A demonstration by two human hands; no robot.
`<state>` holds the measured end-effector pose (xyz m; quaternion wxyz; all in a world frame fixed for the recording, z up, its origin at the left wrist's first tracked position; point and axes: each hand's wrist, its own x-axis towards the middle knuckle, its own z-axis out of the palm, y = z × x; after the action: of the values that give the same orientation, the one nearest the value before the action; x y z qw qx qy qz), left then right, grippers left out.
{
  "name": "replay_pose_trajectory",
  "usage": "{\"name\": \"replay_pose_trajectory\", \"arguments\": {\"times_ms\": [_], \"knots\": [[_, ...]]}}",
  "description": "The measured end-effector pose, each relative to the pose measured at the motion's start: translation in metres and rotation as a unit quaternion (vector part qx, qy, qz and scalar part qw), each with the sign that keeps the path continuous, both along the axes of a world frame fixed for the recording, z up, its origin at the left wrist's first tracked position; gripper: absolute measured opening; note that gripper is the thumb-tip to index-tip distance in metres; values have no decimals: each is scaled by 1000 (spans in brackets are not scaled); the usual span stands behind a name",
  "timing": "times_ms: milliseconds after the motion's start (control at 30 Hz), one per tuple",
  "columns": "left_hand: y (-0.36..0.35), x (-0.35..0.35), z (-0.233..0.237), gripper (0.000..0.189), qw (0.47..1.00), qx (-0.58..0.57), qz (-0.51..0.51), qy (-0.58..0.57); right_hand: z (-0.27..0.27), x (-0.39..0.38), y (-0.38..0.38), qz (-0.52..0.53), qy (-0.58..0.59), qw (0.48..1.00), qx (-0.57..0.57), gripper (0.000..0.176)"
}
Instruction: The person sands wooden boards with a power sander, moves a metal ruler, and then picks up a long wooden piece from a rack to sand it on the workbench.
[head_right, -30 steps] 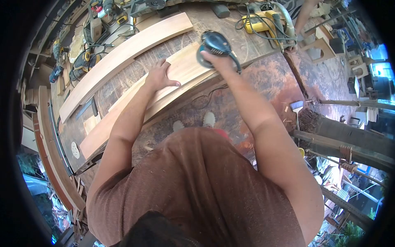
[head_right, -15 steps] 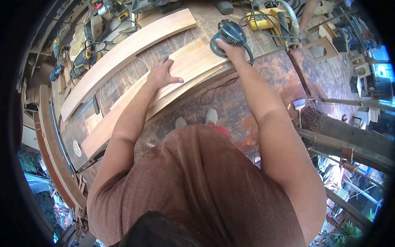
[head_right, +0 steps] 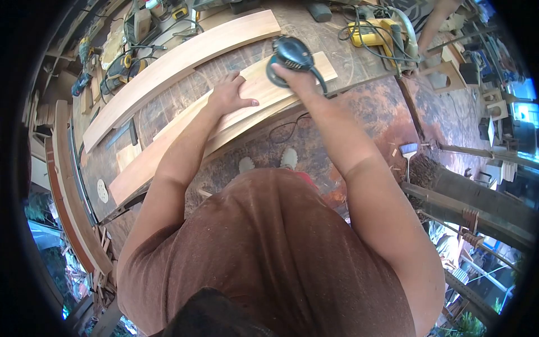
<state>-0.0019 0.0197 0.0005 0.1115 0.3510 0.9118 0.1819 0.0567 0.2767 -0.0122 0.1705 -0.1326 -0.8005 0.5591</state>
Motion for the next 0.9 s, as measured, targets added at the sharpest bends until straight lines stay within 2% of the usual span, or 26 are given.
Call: {"name": "replay_pose_trajectory", "arguments": {"times_ms": [67, 100, 233, 300, 333, 467, 500, 533, 600, 633, 667, 733, 800, 833, 900], "knots": [[1, -1, -1, 101, 1000, -7, 0, 3, 14, 0, -25, 32, -44, 998, -21, 53], [1, -2, 0, 101, 1000, -7, 0, 5, 11, -1, -31, 64, -49, 995, -56, 68], [0, -2, 2, 104, 1000, -6, 0, -1, 19, -3, -42, 70, -64, 994, -55, 64], [0, -2, 0, 104, 1000, -4, 1, -3, 26, -1, -42, 68, -30, 995, -70, 63], [-1, -1, 0, 104, 1000, -4, -2, -9, 29, 0, -36, 65, -75, 994, -43, 63], [0, -3, 2, 106, 1000, -12, 0, -10, 24, 0, -11, 3, -27, 1000, 6, 56], [0, -3, 2, 106, 1000, -12, -1, -11, 23, -1, 1, 9, -28, 1000, 8, 64], [0, -3, 2, 107, 1000, -12, -1, -10, 17, -2, 12, -5, -27, 1000, 4, 65], [1, -2, 2, 108, 1000, -13, -1, -10, 10, -5, 36, -41, -3, 998, 57, 54], [1, -2, 2, 108, 1000, -21, 1, -7, -2, -10, 52, -52, -9, 997, 50, 55], [1, -2, 1, 109, 1000, -28, 3, -5, -2, -10, 62, -76, -1, 995, 58, 56], [2, -3, -3, 108, 1000, -21, -3, -6, -1, -12, 85, -114, -59, 989, 80, 58], [0, -5, -2, 107, 1000, -10, 0, 0, 16, -5, 92, -118, -19, 986, 118, 58], [1, -5, -1, 107, 1000, -10, 3, -6, -1, -11, 107, -115, 26, 988, 98, 56], [0, -3, -1, 106, 1000, -9, 7, -14, 2, -10, 105, -119, 12, 989, 86, 55]]}}
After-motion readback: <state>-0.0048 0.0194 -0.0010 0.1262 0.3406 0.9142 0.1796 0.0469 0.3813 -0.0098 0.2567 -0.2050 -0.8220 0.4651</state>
